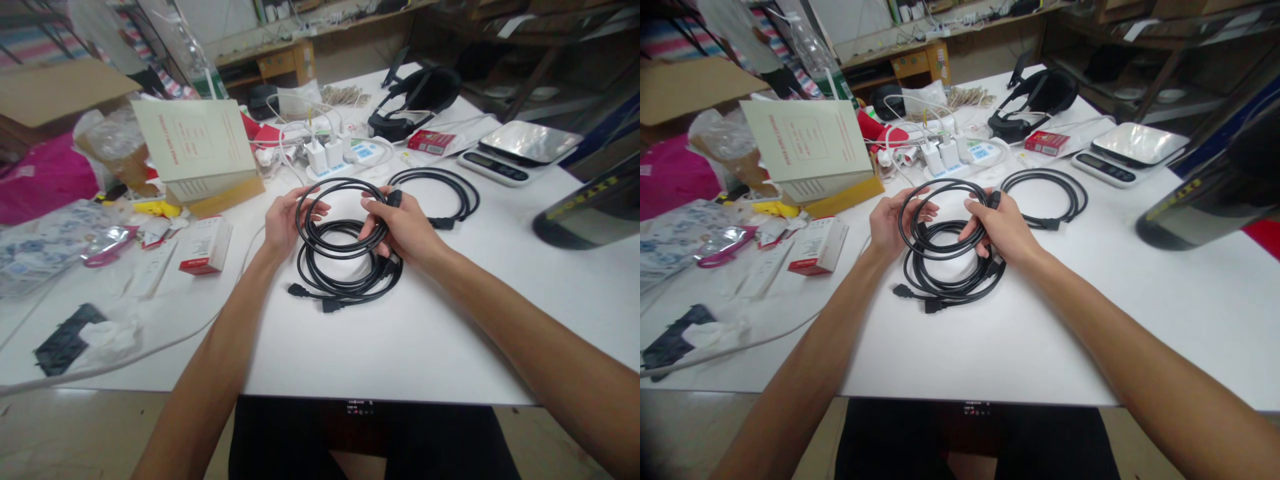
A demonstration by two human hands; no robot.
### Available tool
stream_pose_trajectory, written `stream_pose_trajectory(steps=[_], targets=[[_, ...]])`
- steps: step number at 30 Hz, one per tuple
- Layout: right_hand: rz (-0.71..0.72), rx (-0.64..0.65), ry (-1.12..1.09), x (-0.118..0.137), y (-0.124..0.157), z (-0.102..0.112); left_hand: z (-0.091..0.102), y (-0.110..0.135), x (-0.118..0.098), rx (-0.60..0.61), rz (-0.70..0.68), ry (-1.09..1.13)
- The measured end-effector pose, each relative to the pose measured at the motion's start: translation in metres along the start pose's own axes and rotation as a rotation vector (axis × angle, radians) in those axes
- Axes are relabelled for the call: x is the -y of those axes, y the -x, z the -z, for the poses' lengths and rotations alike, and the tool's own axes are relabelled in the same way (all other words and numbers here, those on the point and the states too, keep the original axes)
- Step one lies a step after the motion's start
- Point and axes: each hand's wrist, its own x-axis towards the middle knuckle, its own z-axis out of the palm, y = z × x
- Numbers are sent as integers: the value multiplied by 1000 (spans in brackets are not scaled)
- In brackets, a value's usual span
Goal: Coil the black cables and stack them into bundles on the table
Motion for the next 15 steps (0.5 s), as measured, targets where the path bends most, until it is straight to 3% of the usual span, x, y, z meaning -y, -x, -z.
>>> stream_pose_trajectory(steps=[4, 9, 15], targets=[[-12, 35, 80, 0, 2, -1, -5, 0, -1, -30, 17, -73], [50, 8, 331, 1, 5, 0, -3, 1, 8, 45, -113, -275], [426, -202, 688, -11, 1, 6, 1, 1, 15, 89, -143, -421]])
